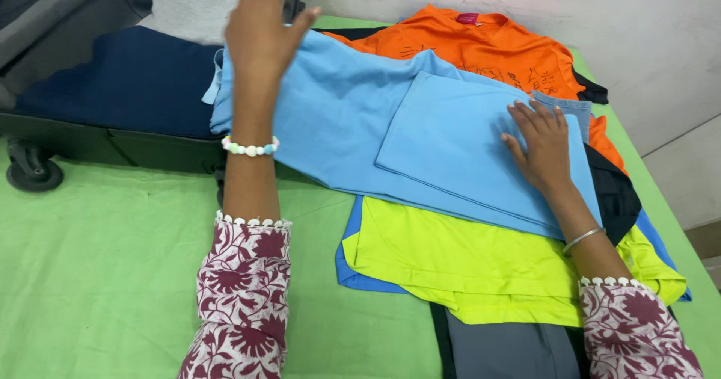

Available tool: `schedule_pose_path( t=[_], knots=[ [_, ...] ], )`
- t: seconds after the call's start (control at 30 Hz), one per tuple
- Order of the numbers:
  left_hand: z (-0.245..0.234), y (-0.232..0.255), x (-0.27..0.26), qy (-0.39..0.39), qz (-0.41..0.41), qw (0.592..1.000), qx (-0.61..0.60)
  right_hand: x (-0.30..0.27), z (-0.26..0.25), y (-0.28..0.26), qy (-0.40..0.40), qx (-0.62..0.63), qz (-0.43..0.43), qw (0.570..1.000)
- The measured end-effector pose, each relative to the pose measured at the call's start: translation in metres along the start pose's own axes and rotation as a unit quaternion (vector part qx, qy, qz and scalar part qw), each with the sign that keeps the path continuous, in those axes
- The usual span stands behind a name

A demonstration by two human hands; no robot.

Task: The person folds a light blue pair of pants, an orange t-shirt, and a pair of jeans on a green surface, then places each folded item into an open suitcase. The person handles each garment one at a time, smoothing and folding them neatly before packing.

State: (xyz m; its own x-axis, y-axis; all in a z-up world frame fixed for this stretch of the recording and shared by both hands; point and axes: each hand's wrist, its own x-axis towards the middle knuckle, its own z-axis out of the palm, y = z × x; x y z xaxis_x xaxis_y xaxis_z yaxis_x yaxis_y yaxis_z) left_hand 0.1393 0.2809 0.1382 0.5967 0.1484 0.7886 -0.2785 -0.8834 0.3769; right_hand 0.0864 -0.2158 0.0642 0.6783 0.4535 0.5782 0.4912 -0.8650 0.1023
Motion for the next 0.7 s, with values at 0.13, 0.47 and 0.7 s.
schedule_pose_path(
  t=[0.13, 0.47, 0.7],
  knots=[
    [-0.048, -0.06, -0.009, -0.224, -0.252, 0.926, 0.167, 0.019, 0.013, -0.067, -0.063, 0.099, -0.068, 0.991],
    [-0.035, -0.095, -0.026, -0.439, -0.335, 0.829, -0.088, 0.06, 0.068, -0.183, -0.136, 0.105, -0.129, 0.977],
    [-0.042, -0.1, -0.026, -0.409, -0.193, 0.878, -0.16, 0.055, 0.072, -0.177, -0.133, 0.119, -0.122, 0.976]
  ],
)
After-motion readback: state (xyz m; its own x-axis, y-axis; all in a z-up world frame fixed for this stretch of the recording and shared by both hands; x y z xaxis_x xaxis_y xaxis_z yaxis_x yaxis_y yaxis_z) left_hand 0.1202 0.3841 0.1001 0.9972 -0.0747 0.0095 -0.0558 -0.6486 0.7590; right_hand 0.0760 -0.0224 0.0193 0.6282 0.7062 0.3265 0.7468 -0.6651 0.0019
